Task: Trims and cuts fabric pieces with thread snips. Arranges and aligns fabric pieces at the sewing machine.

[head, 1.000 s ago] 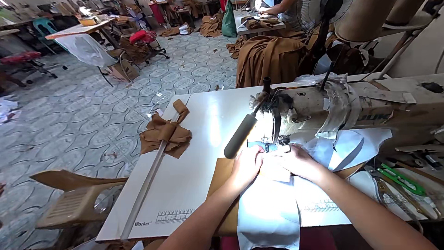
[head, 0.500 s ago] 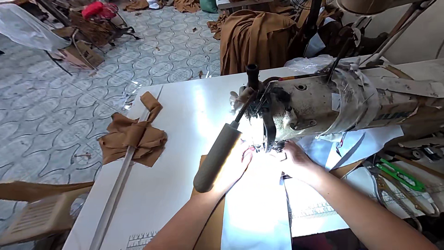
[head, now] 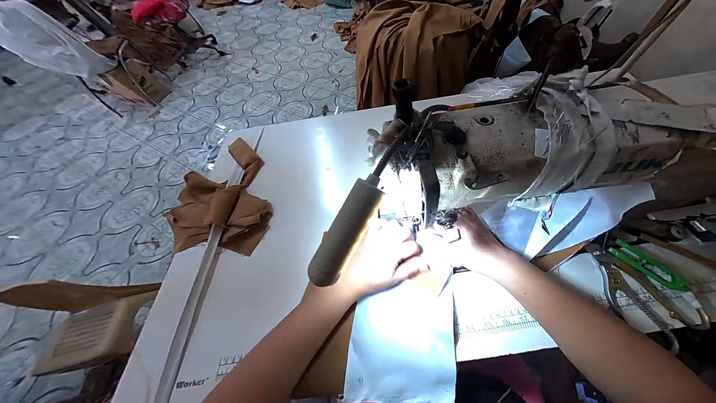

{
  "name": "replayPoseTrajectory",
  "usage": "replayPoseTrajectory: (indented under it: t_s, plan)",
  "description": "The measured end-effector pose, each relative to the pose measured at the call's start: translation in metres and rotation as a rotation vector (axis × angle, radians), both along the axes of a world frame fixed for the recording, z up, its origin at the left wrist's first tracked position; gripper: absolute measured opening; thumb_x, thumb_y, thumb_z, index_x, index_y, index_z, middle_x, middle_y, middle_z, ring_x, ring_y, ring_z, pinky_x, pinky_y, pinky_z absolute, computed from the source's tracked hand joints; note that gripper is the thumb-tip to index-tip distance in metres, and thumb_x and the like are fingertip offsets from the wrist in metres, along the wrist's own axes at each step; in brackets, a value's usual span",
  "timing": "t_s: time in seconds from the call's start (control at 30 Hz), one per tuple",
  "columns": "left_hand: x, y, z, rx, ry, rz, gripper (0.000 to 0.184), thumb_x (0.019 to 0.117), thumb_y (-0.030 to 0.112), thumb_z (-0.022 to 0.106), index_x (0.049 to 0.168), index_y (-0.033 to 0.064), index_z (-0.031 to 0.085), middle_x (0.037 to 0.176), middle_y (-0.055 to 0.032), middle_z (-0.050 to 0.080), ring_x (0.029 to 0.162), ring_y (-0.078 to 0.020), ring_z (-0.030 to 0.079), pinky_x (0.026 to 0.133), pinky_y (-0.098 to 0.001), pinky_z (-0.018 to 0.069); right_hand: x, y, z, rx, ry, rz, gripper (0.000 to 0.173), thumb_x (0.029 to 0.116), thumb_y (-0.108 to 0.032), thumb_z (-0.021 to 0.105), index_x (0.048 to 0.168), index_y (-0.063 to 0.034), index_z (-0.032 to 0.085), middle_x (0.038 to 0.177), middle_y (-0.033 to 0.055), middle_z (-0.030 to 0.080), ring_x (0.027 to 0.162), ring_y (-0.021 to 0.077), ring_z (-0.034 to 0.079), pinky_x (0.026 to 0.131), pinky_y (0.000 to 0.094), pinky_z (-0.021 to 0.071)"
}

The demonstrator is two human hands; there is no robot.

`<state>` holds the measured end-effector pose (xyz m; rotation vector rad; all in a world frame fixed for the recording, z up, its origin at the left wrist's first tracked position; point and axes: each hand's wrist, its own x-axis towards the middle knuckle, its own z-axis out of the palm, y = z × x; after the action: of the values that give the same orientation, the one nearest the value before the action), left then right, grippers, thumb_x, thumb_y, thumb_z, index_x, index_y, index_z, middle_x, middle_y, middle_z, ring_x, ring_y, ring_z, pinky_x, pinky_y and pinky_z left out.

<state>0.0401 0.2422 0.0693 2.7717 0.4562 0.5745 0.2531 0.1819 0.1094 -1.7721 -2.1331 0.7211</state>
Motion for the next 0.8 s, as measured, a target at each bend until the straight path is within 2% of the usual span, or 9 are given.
replayPoseTrajectory:
  t_s: [0.1, 0.2, 0.33, 0.4, 0.53, 0.63, 0.7, 0.77, 0.8]
  plan:
    - [-0.006, -0.038, 0.038, -0.262, 0.354, -0.213, 0.054, 0.1048, 0.046, 0.043, 0.080, 0.0064, 0.070, 0.073, -0.0106, 0.066, 0.081, -0.0301, 0.068, 0.090, -0.0550, 0.0473, 0.004, -0.005, -0.001, 0.053, 0.081, -0.026, 0.027, 0.1022, -0.008, 0.056, 0.118, 0.0070, 0.071, 0.125, 0.0284, 0.066, 0.123, 0.0443, 0.059, 0.106, 0.0548, 0.0433]
    - [-0.002, -0.084, 0.070, -0.409, 0.826, -0.081, 0.067, 0.1006, 0.062, 0.046, 0.095, 0.0004, 0.072, 0.081, -0.0182, 0.072, 0.090, -0.0364, 0.072, 0.110, -0.0595, 0.0354, 0.010, -0.027, 0.007, 0.273, 0.135, 0.040, 0.017, 0.0960, -0.005, 0.060, 0.101, 0.0054, 0.073, 0.103, 0.0217, 0.071, 0.101, 0.0351, 0.069, 0.089, 0.0460, 0.0551]
    - [-0.008, -0.145, 0.043, -0.028, 0.465, 0.195, 0.075, 0.0837, 0.078, 0.047, 0.082, 0.0081, 0.074, 0.071, -0.0105, 0.070, 0.069, -0.0324, 0.072, 0.088, -0.0651, 0.0513, 0.006, -0.085, -0.011, 0.296, 0.109, 0.073, 0.018, 0.0940, -0.015, 0.058, 0.094, -0.0044, 0.073, 0.102, 0.0157, 0.073, 0.103, 0.0340, 0.070, 0.086, 0.0517, 0.0561]
    - [-0.003, -0.159, 0.021, 0.106, 0.285, 0.290, 0.054, 0.0813, 0.065, 0.060, 0.078, 0.0119, 0.071, 0.071, -0.0065, 0.066, 0.068, -0.0295, 0.069, 0.083, -0.0614, 0.0520, -0.002, -0.112, -0.032, 0.370, 0.098, -0.012, 0.017, 0.0908, -0.021, 0.063, 0.094, -0.0074, 0.073, 0.105, 0.0141, 0.074, 0.103, 0.0346, 0.071, 0.084, 0.0549, 0.0560]
    - [-0.008, -0.162, -0.004, 0.048, 0.060, 0.339, 0.013, 0.0815, 0.026, 0.064, 0.075, 0.0151, 0.067, 0.084, -0.0044, 0.069, 0.082, -0.0258, 0.070, 0.086, -0.0531, 0.0522, -0.010, -0.137, -0.055, 0.461, 0.021, -0.141, 0.042, 0.0863, -0.049, 0.066, 0.104, -0.0128, 0.078, 0.114, 0.0125, 0.074, 0.109, 0.0366, 0.070, 0.087, 0.0570, 0.0533]
    - [-0.017, -0.161, -0.002, -0.089, -0.003, 0.316, 0.024, 0.0911, 0.037, 0.057, 0.082, 0.0169, 0.065, 0.106, -0.0055, 0.073, 0.098, -0.0229, 0.070, 0.094, -0.0522, 0.0497, -0.009, -0.138, -0.056, 0.431, -0.005, -0.124, 0.054, 0.0872, -0.057, 0.061, 0.113, -0.0126, 0.077, 0.123, 0.0137, 0.072, 0.116, 0.0370, 0.068, 0.095, 0.0614, 0.0484]
    - [-0.015, -0.164, 0.003, -0.061, 0.062, 0.322, 0.049, 0.0855, 0.061, 0.062, 0.098, 0.0147, 0.072, 0.118, -0.0112, 0.072, 0.103, -0.0311, 0.070, 0.093, -0.0616, 0.0494, -0.008, -0.136, -0.056, 0.396, -0.017, -0.098, 0.057, 0.0886, -0.059, 0.060, 0.118, -0.0128, 0.076, 0.127, 0.0136, 0.071, 0.120, 0.0375, 0.066, 0.099, 0.0649, 0.0456]
    - [-0.010, -0.170, -0.002, 0.033, 0.099, 0.346, 0.049, 0.0751, 0.055, 0.073, 0.101, 0.0131, 0.075, 0.120, -0.0144, 0.072, 0.106, -0.0386, 0.071, 0.090, -0.0688, 0.0485, -0.009, -0.136, -0.055, 0.372, -0.028, -0.088, 0.058, 0.0893, -0.060, 0.059, 0.120, -0.0137, 0.075, 0.129, 0.0134, 0.070, 0.122, 0.0370, 0.065, 0.101, 0.0652, 0.0437]
    - [-0.009, -0.172, -0.007, 0.083, 0.082, 0.361, 0.034, 0.0788, 0.043, 0.070, 0.096, 0.0141, 0.074, 0.117, -0.0123, 0.074, 0.106, -0.0369, 0.071, 0.090, -0.0659, 0.0500, -0.009, -0.136, -0.055, 0.374, -0.033, -0.087, 0.058, 0.0888, -0.060, 0.059, 0.120, -0.0138, 0.075, 0.129, 0.0132, 0.070, 0.122, 0.0366, 0.065, 0.101, 0.0650, 0.0433]
